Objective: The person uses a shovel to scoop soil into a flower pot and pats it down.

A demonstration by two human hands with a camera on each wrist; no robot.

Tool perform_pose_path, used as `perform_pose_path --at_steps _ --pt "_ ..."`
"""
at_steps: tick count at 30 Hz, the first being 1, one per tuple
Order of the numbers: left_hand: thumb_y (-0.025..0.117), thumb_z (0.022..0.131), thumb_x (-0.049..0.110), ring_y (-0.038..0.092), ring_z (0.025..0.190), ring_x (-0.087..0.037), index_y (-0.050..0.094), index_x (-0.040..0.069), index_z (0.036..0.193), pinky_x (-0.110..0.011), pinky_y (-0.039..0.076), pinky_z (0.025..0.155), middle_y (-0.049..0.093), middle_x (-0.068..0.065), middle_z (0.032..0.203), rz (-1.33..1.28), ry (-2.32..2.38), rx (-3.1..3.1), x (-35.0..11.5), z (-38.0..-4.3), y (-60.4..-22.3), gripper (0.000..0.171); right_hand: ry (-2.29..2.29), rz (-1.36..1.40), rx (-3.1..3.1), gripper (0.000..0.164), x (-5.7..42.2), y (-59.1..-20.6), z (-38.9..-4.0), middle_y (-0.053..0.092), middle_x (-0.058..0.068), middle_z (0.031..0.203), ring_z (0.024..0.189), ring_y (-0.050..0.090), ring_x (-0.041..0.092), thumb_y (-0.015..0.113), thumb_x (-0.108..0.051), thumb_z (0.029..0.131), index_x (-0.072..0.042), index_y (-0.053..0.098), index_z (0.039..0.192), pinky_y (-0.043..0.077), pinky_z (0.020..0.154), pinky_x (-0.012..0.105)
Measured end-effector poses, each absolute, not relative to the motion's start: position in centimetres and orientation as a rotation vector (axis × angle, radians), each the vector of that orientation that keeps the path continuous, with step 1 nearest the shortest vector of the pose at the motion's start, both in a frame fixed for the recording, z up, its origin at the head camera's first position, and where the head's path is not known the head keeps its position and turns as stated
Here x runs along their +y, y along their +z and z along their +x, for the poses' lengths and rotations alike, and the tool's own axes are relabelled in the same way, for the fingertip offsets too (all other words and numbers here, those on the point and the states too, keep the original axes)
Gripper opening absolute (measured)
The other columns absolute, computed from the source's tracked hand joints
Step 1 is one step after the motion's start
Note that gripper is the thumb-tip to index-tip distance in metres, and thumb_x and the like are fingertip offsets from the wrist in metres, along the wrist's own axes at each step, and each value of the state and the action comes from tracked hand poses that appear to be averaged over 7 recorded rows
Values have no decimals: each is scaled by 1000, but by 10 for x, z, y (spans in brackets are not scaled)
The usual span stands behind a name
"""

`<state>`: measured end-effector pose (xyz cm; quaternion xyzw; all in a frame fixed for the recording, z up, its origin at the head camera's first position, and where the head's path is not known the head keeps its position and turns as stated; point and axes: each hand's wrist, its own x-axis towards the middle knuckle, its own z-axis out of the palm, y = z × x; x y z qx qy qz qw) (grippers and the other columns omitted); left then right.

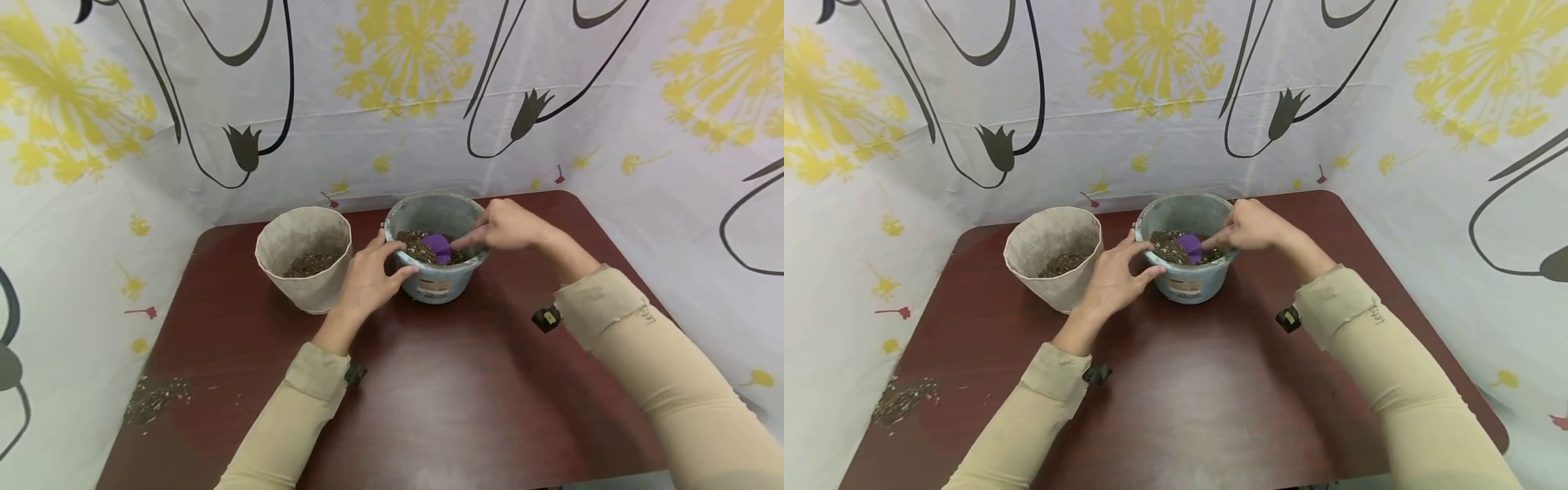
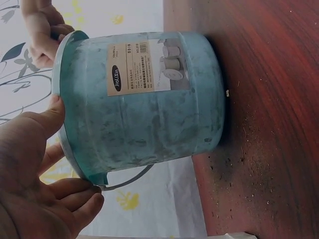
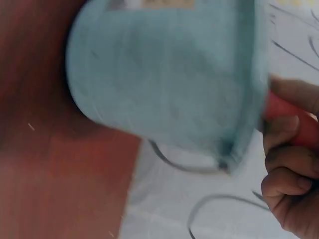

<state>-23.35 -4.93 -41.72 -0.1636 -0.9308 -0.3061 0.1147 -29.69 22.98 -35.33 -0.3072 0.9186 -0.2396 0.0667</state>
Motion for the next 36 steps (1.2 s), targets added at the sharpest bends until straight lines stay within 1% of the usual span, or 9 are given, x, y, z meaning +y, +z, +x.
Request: perform_pose_path --at_steps 6,13,21,23,25,27,29,34,36 --pt "77 87 49 49 137 -38 69 18 130 -48 43 110 42 -22 154 -476 -889 -2731 -48 -234 -416 53 -847 -667 2735 17 226 -357 -296 29 -11 44 46 11 6 66 -24 99 -25 83 102 18 42 23" --pt "77 88 49 49 136 -39 69 18 129 -49 44 109 41 -23 155 -474 -911 -2726 -47 -233 -417 52 -963 -473 2722 14 234 -361 -294 22 -11 47 50 10 9 72 -36 93 -32 83 101 17 44 25" --pt "75 89 49 49 136 -39 68 19 132 -50 44 108 39 -21 156 -462 -915 -2738 -49 -232 -418 53 -1127 -355 2669 24 243 -366 -288 20 -10 49 52 10 11 75 -50 88 -31 83 101 17 44 27" --pt "75 89 50 48 137 -39 67 20 132 -50 44 109 39 -20 157 -462 -921 -2742 -48 -231 -418 53 -1154 -338 2657 25 245 -367 -286 36 -10 47 53 25 9 75 -52 88 -32 83 101 29 49 26" --pt "75 89 50 47 138 -38 67 19 132 -50 43 110 39 -20 157 -462 -923 -2743 -48 -231 -418 54 -1187 -330 2638 27 247 -367 -285 59 -8 55 65 42 6 74 -53 88 -32 83 102 42 63 25" --pt "75 89 50 47 138 -38 67 19 133 -49 42 110 38 -20 157 -461 -925 -2746 -48 -231 -418 54 -1230 -324 2610 28 249 -368 -283 70 0 67 78 46 5 74 -52 89 -30 83 103 47 83 28" --pt "75 89 51 46 139 -38 67 19 133 -49 42 111 39 -20 157 -461 -926 -2746 -48 -231 -418 55 -1269 -325 2591 28 252 -368 -281 71 2 67 75 42 5 73 -50 90 -28 82 105 46 90 30" --pt "74 89 51 45 139 -40 67 19 133 -50 42 111 38 -19 158 -459 -927 -2753 -48 -231 -418 55 -1324 -314 2585 28 257 -366 -276 62 6 56 64 28 5 75 -47 90 -24 82 105 47 79 28" --pt "74 89 51 46 139 -40 67 19 133 -50 42 110 38 -18 158 -456 -923 -2756 -48 -231 -418 55 -1337 -303 2592 29 259 -365 -274 53 1 49 61 26 6 77 -48 88 -24 83 102 44 64 25"
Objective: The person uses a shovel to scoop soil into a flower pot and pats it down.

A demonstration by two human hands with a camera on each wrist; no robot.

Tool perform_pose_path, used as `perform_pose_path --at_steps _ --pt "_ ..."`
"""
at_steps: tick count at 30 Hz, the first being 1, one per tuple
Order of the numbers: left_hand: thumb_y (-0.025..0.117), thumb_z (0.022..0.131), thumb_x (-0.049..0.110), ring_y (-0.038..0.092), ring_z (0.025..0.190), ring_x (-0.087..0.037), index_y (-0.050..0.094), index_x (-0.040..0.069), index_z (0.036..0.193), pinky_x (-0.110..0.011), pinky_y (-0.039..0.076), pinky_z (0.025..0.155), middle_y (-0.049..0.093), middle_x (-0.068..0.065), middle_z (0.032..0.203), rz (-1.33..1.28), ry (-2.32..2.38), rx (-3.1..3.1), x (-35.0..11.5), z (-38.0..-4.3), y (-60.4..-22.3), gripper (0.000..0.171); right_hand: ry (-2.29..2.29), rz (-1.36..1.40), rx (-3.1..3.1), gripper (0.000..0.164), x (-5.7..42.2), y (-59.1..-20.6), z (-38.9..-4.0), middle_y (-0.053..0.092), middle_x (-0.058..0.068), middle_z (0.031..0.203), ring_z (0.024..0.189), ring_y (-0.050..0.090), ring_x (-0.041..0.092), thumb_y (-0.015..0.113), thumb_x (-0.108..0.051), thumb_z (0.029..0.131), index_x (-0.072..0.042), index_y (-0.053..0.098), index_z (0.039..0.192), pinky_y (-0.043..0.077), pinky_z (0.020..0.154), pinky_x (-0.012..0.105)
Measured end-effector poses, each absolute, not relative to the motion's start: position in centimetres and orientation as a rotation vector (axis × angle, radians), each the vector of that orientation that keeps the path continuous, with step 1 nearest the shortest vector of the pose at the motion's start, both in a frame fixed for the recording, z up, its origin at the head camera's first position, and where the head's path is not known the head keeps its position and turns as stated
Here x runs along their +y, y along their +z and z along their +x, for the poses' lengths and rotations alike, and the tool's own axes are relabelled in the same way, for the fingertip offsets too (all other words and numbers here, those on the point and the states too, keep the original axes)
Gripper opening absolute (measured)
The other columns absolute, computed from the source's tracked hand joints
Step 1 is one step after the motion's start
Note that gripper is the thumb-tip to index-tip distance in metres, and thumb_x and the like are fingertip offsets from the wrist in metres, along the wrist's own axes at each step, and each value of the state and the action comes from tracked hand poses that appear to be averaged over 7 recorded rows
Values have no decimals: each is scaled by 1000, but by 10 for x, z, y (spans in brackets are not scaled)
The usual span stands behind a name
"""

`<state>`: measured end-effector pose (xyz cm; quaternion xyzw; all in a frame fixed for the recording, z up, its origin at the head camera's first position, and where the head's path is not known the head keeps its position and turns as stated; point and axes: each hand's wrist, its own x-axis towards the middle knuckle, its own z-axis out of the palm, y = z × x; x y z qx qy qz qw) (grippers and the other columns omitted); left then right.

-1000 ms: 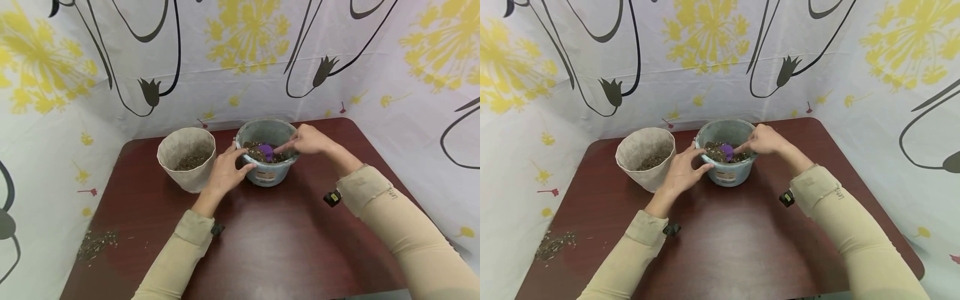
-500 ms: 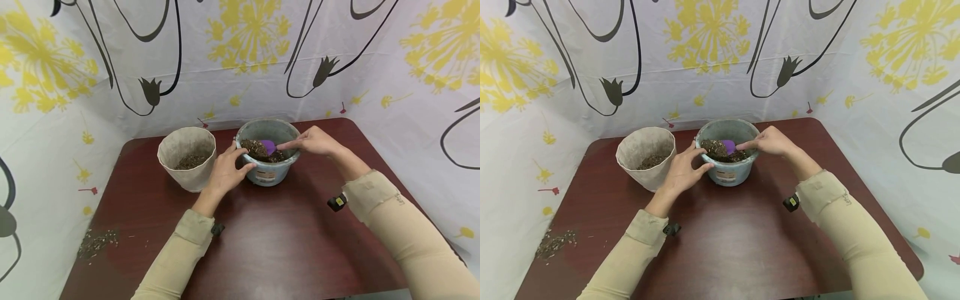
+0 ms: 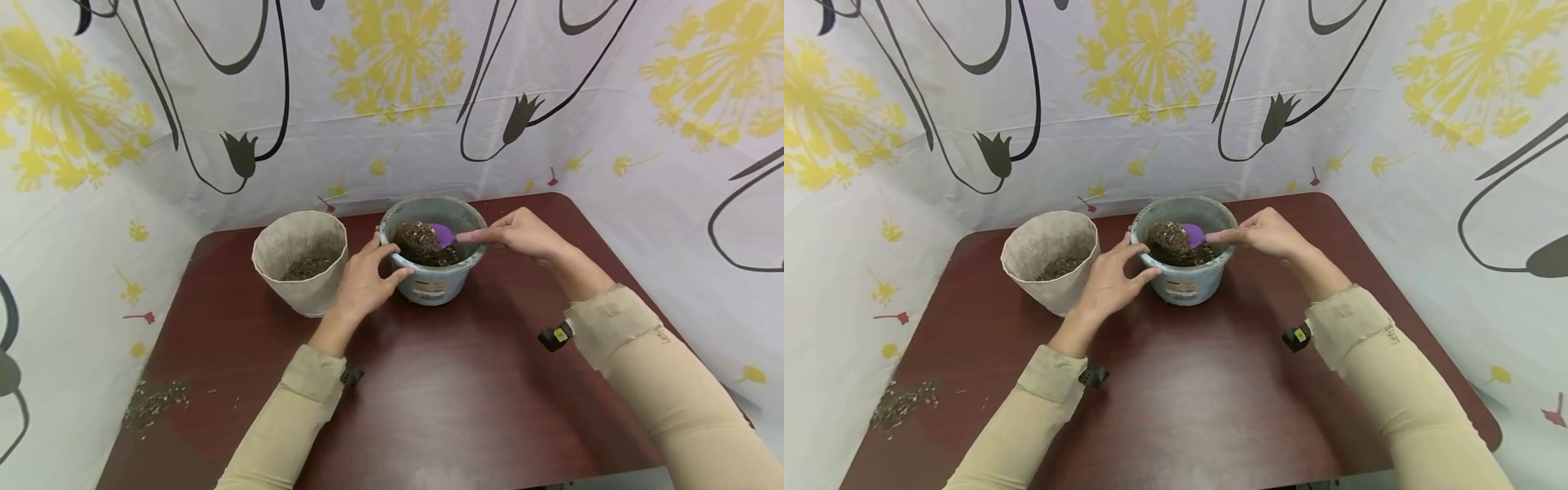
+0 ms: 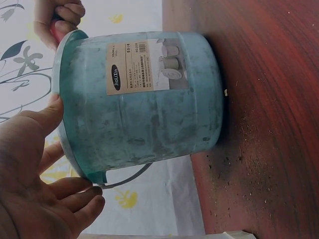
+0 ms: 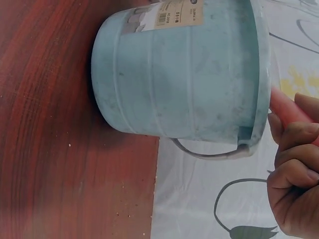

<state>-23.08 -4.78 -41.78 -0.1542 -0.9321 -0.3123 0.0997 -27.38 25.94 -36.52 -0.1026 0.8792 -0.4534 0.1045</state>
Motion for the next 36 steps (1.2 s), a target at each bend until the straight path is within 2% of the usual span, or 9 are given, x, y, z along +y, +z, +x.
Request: perform_pose_path --at_steps 2,5,9,11,13,16,20,27,36 --pt "74 89 51 46 138 -39 67 19 132 -50 42 110 38 -18 158 -452 -916 -2756 -48 -231 -418 54 -1345 -296 2600 31 262 -365 -272 32 -6 45 59 15 10 78 -50 85 -24 84 100 29 51 27" --pt "74 89 51 46 139 -38 67 20 132 -49 41 112 39 -18 158 -451 -909 -2756 -47 -231 -418 53 -1354 -284 2606 32 266 -365 -270 15 -10 53 56 9 11 78 -53 84 -25 84 99 15 47 30" --pt "74 89 51 43 141 -37 67 19 132 -49 38 114 39 -19 157 -452 -899 -2757 -47 -231 -417 54 -1364 -270 2587 31 270 -367 -269 20 -10 47 55 20 10 76 -52 87 -27 83 103 34 55 29" --pt "74 89 51 42 142 -37 67 19 132 -48 37 115 38 -19 158 -453 -893 -2759 -47 -231 -417 54 -1367 -271 2579 31 270 -368 -269 33 -8 42 62 38 6 75 -52 88 -27 82 105 47 72 28" --pt "74 89 51 40 143 -36 67 18 133 -48 36 115 38 -19 158 -454 -878 -2767 -47 -231 -416 55 -1374 -275 2571 32 270 -369 -270 39 -7 43 69 41 5 74 -51 89 -26 82 106 47 84 30" --pt "72 90 52 37 146 -33 66 18 135 -48 35 116 37 -19 159 -464 -830 -2792 -47 -230 -413 56 -1395 -283 2569 32 271 -369 -270 34 -9 43 59 33 7 75 -50 89 -24 82 106 44 64 26" --pt "70 92 52 28 151 -30 59 18 143 -49 31 118 33 -17 162 -490 -775 -2822 -48 -228 -408 62 -1441 -278 2562 33 271 -367 -269 20 -9 49 51 11 11 77 -49 87 -19 84 97 17 43 28" --pt "69 95 47 26 152 -30 54 14 147 -48 27 121 35 -14 161 -511 -692 -2784 -58 -228 -397 64 -1423 -314 2575 29 262 -358 -273 18 -10 50 50 11 11 75 -49 89 -23 84 101 17 43 29" --pt "67 96 48 32 148 -35 55 12 145 -54 34 115 38 -17 159 -488 -538 -2752 -77 -226 -393 62 -1451 -337 2533 30 250 -350 -275 17 -7 51 52 9 14 76 -47 89 -25 82 108 15 44 29"
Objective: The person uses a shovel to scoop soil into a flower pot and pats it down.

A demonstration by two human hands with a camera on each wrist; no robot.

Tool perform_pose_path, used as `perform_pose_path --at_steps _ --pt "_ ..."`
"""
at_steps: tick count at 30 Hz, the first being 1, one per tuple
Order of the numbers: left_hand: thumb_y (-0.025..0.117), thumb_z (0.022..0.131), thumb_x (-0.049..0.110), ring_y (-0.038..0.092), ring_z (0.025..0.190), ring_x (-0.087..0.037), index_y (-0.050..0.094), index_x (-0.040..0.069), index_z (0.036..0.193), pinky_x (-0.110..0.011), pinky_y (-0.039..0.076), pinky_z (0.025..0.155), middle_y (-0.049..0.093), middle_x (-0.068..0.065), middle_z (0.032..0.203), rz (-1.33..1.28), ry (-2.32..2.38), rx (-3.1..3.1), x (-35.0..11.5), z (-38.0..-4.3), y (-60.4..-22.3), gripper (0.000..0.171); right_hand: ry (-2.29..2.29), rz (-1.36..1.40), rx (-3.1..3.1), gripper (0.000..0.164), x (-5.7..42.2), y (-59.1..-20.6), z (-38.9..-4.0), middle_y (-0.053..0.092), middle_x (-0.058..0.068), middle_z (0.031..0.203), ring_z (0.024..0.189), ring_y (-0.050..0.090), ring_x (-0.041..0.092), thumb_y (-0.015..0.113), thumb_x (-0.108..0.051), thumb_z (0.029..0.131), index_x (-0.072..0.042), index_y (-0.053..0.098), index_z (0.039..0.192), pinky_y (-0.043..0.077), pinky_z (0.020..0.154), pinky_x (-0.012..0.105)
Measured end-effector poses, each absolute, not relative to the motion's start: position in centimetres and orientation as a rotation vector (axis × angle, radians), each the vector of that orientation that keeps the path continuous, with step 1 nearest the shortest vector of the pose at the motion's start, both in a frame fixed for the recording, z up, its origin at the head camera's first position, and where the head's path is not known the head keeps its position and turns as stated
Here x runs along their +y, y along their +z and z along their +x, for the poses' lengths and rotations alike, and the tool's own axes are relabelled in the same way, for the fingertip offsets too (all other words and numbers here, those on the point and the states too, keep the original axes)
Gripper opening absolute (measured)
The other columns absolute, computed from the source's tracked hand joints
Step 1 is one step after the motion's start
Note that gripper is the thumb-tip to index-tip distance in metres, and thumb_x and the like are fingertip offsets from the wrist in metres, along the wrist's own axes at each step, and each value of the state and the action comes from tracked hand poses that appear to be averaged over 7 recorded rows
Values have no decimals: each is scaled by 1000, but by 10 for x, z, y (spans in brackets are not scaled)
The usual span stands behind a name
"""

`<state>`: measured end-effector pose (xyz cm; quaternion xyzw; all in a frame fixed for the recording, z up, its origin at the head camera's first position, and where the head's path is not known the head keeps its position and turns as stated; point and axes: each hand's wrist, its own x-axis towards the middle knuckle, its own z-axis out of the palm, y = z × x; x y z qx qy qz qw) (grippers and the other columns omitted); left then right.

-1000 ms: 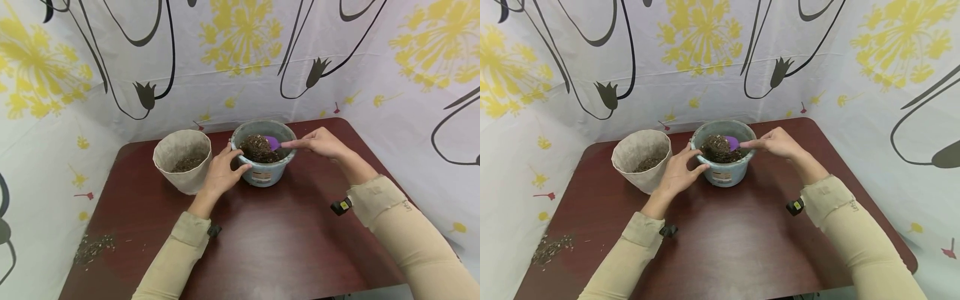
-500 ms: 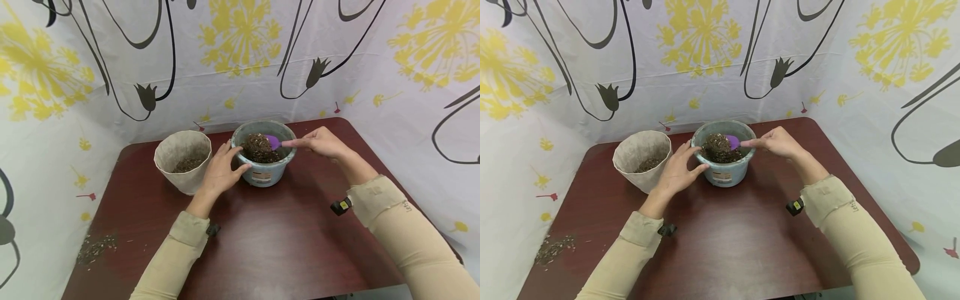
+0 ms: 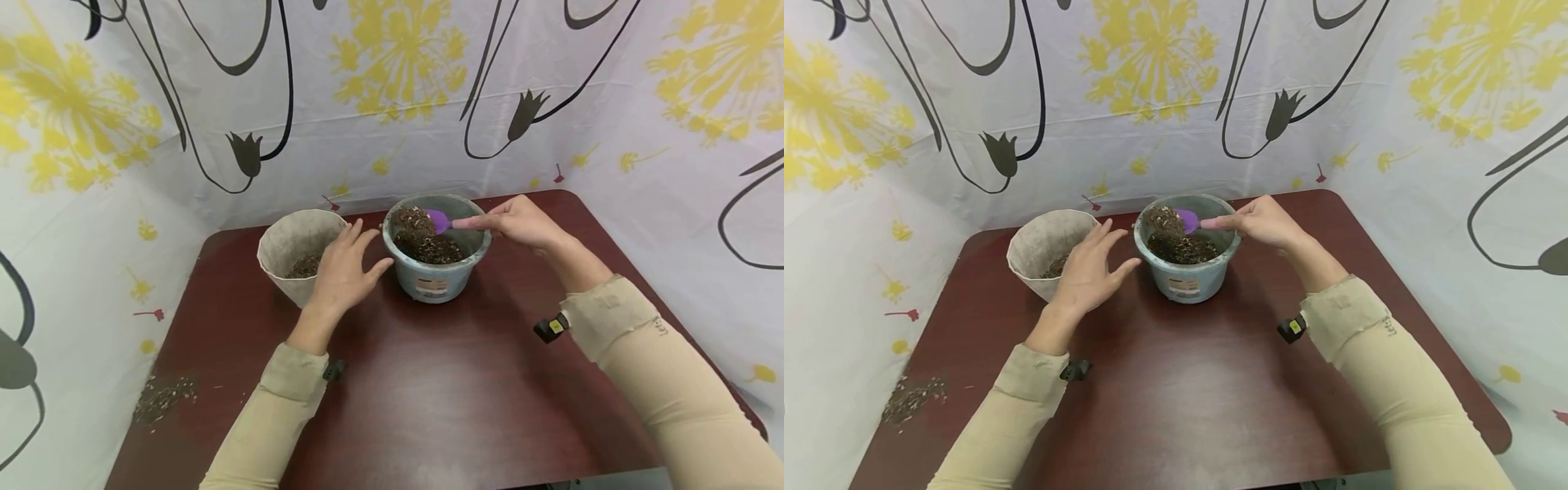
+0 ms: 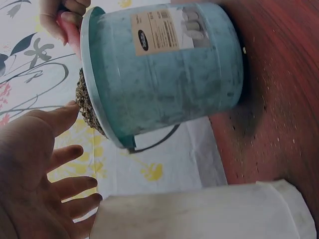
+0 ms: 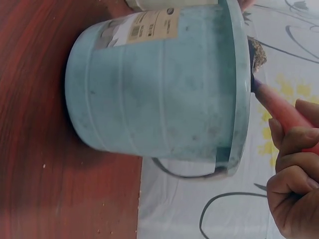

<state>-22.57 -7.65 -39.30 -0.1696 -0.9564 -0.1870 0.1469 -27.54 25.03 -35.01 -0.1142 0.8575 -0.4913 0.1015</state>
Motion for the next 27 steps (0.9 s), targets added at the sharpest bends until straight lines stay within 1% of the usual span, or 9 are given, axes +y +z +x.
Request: perform_pose_path --at_steps 2,7,11,16,18,20,22,24,27 --pt "67 95 48 33 148 -35 55 13 145 -55 35 113 39 -17 159 -472 -507 -2749 -81 -224 -392 62 -1455 -344 2528 30 246 -349 -277 17 -7 52 53 10 15 77 -47 88 -25 82 108 15 45 29" --pt "68 94 49 37 146 -35 56 10 144 -54 38 112 42 -18 156 -459 -464 -2723 -92 -221 -392 64 -1455 -359 2525 31 236 -347 -281 19 -7 56 60 23 15 76 -48 89 -25 81 109 27 54 29" --pt "69 93 48 41 143 -36 57 8 142 -54 39 111 47 -20 153 -474 -454 -2691 -98 -218 -394 64 -1463 -368 2511 29 227 -346 -283 19 -6 57 61 21 14 76 -47 89 -26 82 108 30 60 29" --pt "70 93 45 44 141 -38 59 7 140 -55 40 110 50 -21 150 -468 -455 -2663 -106 -212 -396 62 -1466 -406 2492 26 213 -343 -284 16 -6 54 54 12 14 76 -46 89 -25 83 103 25 52 29" --pt "70 93 45 44 140 -39 60 7 140 -56 40 110 50 -21 150 -460 -465 -2659 -110 -210 -396 61 -1462 -426 2492 26 207 -341 -285 16 -7 51 52 9 13 76 -46 90 -23 84 99 15 47 30" --pt "71 93 44 45 139 -40 60 7 138 -56 40 109 50 -21 150 -454 -470 -2652 -113 -209 -397 60 -1455 -437 2498 26 200 -340 -287 16 -8 49 50 8 12 75 -47 90 -24 84 96 13 45 29" --pt "72 92 43 47 137 -41 61 6 137 -56 41 109 50 -21 149 -451 -475 -2645 -117 -207 -398 59 -1449 -447 2503 30 193 -339 -288 16 -9 49 51 8 12 76 -49 89 -20 85 90 13 45 29" --pt "73 91 43 48 136 -42 62 6 135 -55 41 109 51 -22 148 -445 -470 -2638 -120 -207 -398 59 -1447 -454 2504 36 186 -338 -289 17 -9 49 53 10 12 76 -49 88 -15 84 81 16 47 29" --pt "75 89 43 50 135 -42 63 6 134 -55 42 108 52 -22 147 -433 -458 -2637 -124 -205 -398 59 -1429 -463 2513 37 177 -337 -291 20 -9 49 58 15 12 76 -51 88 -16 84 80 30 55 28"
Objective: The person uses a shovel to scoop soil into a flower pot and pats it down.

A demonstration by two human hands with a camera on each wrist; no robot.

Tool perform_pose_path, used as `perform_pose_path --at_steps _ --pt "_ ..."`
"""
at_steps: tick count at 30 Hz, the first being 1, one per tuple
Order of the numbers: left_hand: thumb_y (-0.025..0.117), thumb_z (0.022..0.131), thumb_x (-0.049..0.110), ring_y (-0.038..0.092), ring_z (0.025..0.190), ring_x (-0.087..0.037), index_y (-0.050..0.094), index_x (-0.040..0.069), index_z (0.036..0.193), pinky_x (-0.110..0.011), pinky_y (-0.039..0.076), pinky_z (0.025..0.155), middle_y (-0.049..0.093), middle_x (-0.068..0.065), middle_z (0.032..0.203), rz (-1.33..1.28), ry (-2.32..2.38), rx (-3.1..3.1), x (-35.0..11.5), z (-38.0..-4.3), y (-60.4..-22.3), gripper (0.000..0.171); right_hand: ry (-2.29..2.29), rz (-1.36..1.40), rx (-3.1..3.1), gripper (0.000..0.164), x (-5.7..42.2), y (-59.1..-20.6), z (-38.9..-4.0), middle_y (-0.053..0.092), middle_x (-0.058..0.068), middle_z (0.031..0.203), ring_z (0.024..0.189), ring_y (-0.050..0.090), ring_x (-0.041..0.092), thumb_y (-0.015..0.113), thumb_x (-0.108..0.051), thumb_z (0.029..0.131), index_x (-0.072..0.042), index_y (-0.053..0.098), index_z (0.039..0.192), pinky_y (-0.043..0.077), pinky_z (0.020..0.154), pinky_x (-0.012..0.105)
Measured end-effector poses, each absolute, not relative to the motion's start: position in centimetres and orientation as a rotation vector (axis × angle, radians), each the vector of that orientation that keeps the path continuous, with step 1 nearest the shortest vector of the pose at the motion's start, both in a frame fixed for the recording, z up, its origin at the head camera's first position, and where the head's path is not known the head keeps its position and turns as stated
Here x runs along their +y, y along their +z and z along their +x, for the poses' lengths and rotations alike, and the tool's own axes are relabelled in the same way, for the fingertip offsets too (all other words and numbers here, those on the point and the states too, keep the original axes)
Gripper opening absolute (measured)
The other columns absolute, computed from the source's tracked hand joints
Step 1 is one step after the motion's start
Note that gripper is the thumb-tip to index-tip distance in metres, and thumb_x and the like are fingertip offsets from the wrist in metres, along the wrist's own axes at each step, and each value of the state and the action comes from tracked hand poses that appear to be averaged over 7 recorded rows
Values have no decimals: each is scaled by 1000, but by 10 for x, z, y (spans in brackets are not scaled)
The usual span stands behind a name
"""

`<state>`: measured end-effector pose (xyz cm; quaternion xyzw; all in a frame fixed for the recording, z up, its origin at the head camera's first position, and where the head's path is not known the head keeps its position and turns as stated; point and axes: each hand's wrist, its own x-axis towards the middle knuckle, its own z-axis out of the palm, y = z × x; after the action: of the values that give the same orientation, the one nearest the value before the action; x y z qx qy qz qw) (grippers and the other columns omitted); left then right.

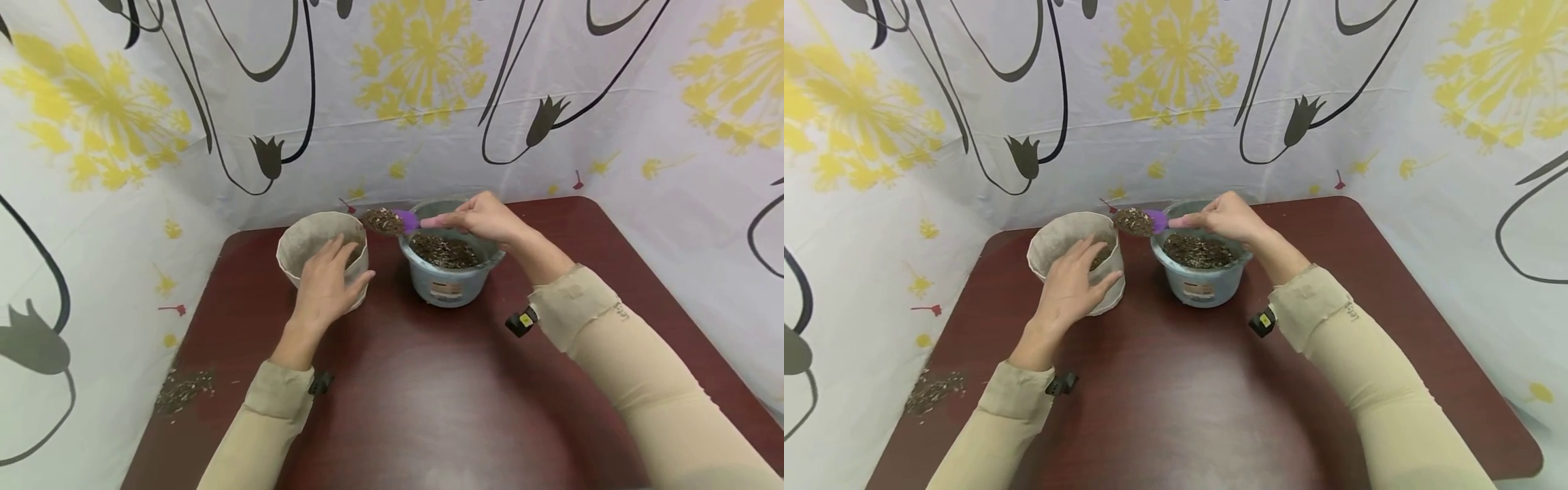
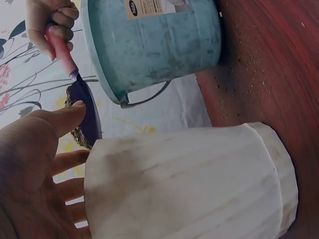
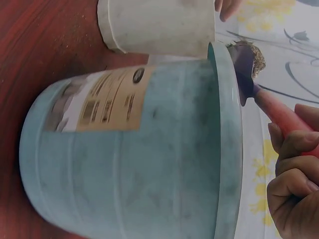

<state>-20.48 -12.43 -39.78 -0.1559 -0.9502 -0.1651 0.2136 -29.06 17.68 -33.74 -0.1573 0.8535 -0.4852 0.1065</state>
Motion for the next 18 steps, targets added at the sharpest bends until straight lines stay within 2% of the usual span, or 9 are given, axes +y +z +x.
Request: perform_pose_path --at_steps 4,7,8,11,14,15,18 --pt "76 88 43 49 136 -42 62 5 135 -56 42 108 51 -23 148 -407 -448 -2652 -130 -202 -399 61 -1413 -452 2519 33 164 -337 -291 22 -8 49 60 20 12 77 -54 85 -22 85 82 38 66 29" --pt "75 89 43 47 137 -42 61 6 136 -58 41 108 50 -22 149 -372 -445 -2667 -136 -200 -400 62 -1410 -423 2520 47 152 -335 -290 19 -7 50 58 17 13 80 -57 81 -16 76 59 33 59 30" --pt "75 89 43 47 137 -41 61 6 136 -58 41 108 50 -22 149 -360 -444 -2669 -138 -199 -400 62 -1407 -422 2524 48 148 -334 -289 19 -7 51 57 18 13 81 -57 80 -16 73 56 33 58 30" --pt "75 89 44 48 136 -41 62 5 135 -59 41 107 51 -21 149 -325 -433 -2670 -144 -196 -401 62 -1415 -415 2536 60 134 -335 -289 16 -7 50 54 13 13 83 -56 77 -16 53 44 23 52 30" --pt "75 89 45 47 136 -42 63 5 134 -60 41 107 52 -22 147 -277 -409 -2667 -149 -194 -403 62 -1430 -451 2532 54 121 -337 -290 17 -7 51 51 11 12 83 -50 81 -16 60 46 18 48 28" --pt "74 89 46 48 136 -42 63 5 134 -60 41 107 53 -22 147 -257 -402 -2664 -151 -193 -403 62 -1437 -465 2526 51 116 -338 -290 23 -10 50 50 10 12 82 -47 83 -15 64 48 17 47 28" --pt "72 89 50 46 137 -41 63 6 133 -60 38 107 54 -21 145 -193 -386 -2652 -155 -191 -404 63 -1410 -527 2532 30 106 -341 -292 28 -10 49 46 11 10 76 -42 90 -22 82 69 18 44 26"
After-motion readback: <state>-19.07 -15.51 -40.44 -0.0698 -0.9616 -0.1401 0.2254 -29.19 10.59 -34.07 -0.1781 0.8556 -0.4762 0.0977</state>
